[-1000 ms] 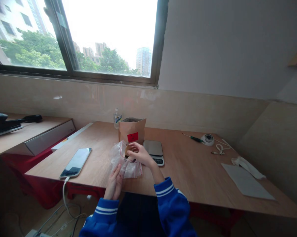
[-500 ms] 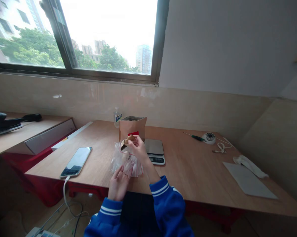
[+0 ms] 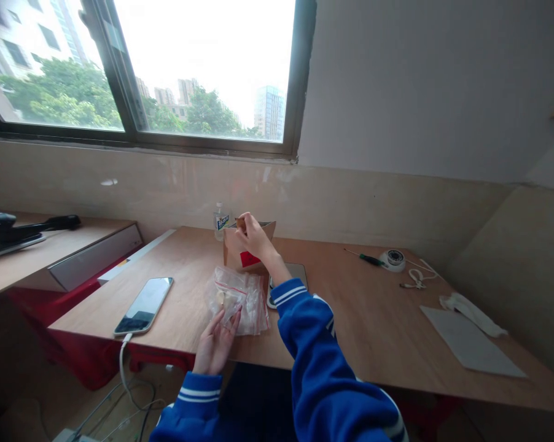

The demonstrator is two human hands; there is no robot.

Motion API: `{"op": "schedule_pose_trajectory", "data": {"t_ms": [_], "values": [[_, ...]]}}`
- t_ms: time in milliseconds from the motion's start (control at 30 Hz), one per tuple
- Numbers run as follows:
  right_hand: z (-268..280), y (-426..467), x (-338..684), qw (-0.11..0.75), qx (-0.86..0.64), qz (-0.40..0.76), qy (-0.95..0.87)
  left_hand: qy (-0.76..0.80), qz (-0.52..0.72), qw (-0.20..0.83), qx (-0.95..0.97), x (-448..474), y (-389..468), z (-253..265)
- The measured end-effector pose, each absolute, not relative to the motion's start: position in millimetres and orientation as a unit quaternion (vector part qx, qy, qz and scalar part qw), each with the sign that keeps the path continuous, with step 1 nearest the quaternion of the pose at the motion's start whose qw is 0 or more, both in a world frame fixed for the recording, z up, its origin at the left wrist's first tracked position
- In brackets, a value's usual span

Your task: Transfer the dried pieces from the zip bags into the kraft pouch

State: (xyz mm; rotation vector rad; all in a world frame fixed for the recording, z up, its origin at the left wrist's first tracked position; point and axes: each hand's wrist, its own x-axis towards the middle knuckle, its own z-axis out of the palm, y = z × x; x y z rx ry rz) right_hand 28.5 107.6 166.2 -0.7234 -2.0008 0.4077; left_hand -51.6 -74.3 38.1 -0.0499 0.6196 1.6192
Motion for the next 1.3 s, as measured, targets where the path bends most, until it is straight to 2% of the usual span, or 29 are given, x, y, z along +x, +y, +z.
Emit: {"op": "schedule_pose_trajectory", "data": {"t_ms": [233,300,467,667,900,1100,1167,1300], "values": [[167.9,115.8,28.2,0.574,-0.38,0.185,-0.701,0.267,0.712,0.649,-0.023,-53.8,-73.7,33.5],[167.4,120.4,28.4,0.565,-0.382,0.169,-0.712,0.269,0.711,0.649,-0.021,-54.1,-73.5,32.5],[157.8,124.0,24.2,0.477,-0.369,0.116,-0.789,0.269,0.704,0.657,-0.017,-54.2,-73.7,32.6],[156.9,124.3,25.9,0.531,-0.402,0.12,-0.736,0.272,0.706,0.654,-0.01,-53.6,-75.0,33.8],[161.5,120.0,31.0,0.473,-0.381,0.136,-0.783,0.269,0.706,0.655,-0.01,-52.1,-75.6,33.1],[164.7,80.0,42.2,0.551,-0.349,0.163,-0.74,0.274,0.713,0.645,-0.009,-52.1,-73.9,32.6],[157.2,57.6,49.5,0.518,-0.348,0.236,-0.745,0.284,0.72,0.634,-0.005,-51.6,-71.8,30.1],[134.6,23.2,57.9,0.309,-0.304,0.358,-0.827,0.31,0.736,0.601,0.007,-49.6,-68.0,22.5]]}}
